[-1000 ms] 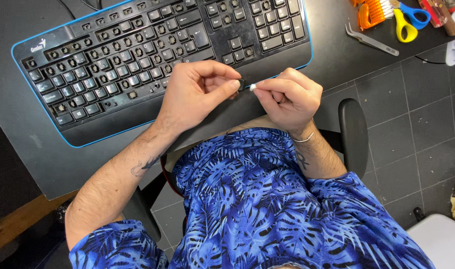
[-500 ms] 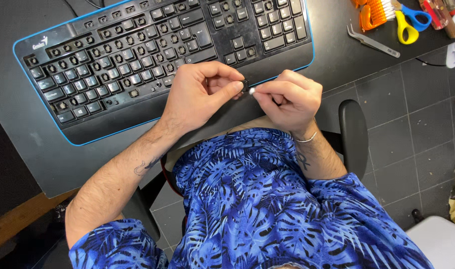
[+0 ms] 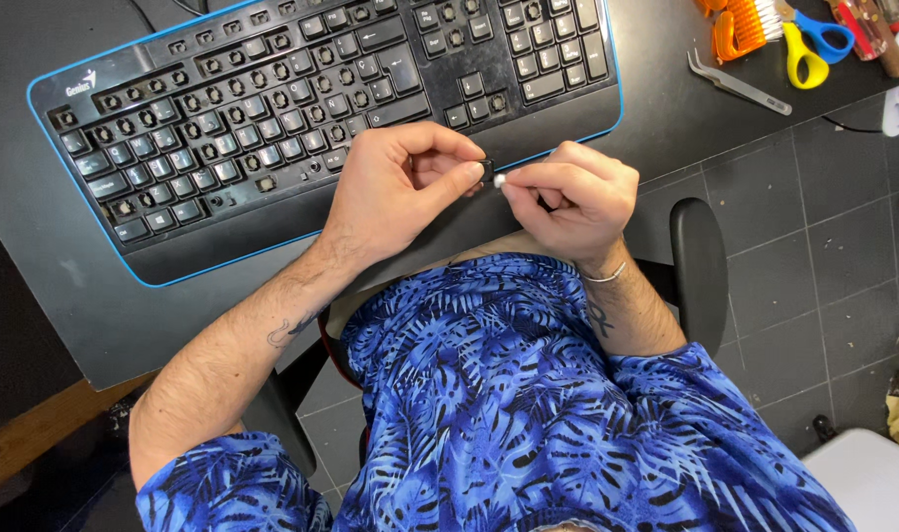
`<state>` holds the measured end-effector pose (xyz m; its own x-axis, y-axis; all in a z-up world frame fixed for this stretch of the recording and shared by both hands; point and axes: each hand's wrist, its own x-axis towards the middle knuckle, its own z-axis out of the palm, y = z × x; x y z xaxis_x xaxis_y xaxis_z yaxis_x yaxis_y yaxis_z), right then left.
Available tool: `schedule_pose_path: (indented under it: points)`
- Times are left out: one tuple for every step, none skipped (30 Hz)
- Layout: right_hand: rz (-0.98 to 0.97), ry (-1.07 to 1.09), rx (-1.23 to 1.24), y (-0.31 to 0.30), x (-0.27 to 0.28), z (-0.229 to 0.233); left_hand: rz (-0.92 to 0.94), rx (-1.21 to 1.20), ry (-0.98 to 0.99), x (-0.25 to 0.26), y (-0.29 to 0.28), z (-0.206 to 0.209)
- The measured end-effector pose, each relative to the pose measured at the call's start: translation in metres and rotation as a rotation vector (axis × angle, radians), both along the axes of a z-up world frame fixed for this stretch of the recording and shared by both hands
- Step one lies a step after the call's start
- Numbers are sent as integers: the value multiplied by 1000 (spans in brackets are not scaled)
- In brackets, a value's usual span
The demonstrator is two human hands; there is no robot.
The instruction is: The person removes individual keycaps from a black keyboard, cleans each keycap with a cotton swab, and places the cleaned keycaps on the table. The person repeats this process for several keycaps throughout the clip.
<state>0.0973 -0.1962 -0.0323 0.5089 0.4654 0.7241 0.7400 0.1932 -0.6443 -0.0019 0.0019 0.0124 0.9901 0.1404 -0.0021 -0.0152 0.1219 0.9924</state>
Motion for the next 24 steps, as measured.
schedule_pose_path:
  points:
    - [1, 0, 1, 1, 0, 1, 1, 1, 0, 0, 0, -1]
    - [4, -7, 1, 2, -1, 1, 3, 14, 0, 0, -1, -2]
    - [4, -15, 1, 3, -1, 2, 2, 26, -1, 1, -1, -2]
    - [2, -15, 1, 3, -1, 2, 0, 27, -1, 1, -1, -2]
    - [-6, -18, -7, 3, -1, 2, 2, 34, -10, 0, -1, -2]
    - [-13, -21, -16, 3, -1, 2, 3, 41, -18, 0, -1, -2]
    - [-11, -20, -16, 3, 0, 2, 5, 41, -17, 0, -2, -2]
    - [-14, -21, -22, 3, 0, 3, 6, 51, -20, 0, -2, -2]
    - [-17, -21, -29, 2, 0, 2, 7, 60, -22, 0, -3, -2]
    - [-16, -20, -29, 2, 0, 2, 8, 60, -21, 0, -3, -3]
    - [-4, -13, -36, 2, 0, 2, 11, 53, -19, 0, -4, -3]
    - [8, -5, -42, 2, 0, 3, 14, 46, -17, 0, -4, -3]
    - [7, -5, -42, 2, 0, 3, 13, 46, -17, 0, -4, -2]
    - [-9, -15, -42, 2, 0, 3, 3, 52, -17, 0, -3, -1]
    - [-25, -26, -43, 2, 0, 3, -6, 58, -17, 0, -3, 0]
    - [-27, -26, -43, 2, 0, 2, -8, 58, -17, 0, -4, -1]
    - [-35, -27, -34, 2, 0, 1, -4, 42, -14, 0, -5, -2]
    - [-44, -29, -26, 2, 0, 0, 0, 25, -11, 0, -5, -3]
    - [-41, -27, -25, 3, -1, 2, 2, 26, -10, 0, -4, -5]
    - [-14, -21, -54, 3, -3, 5, 16, -24, -3, 1, -3, -7]
    - [10, -16, -83, 4, -4, 7, 27, -74, 1, 2, -3, -8]
    - [9, -17, -83, 4, -3, 7, 26, -73, 0, 3, -1, -9]
    - [-18, -17, -56, 3, -3, 7, 45, -77, -14, 4, -1, -10]
    - [-44, -16, -29, 3, -2, 8, 65, -80, -28, 5, 0, -10]
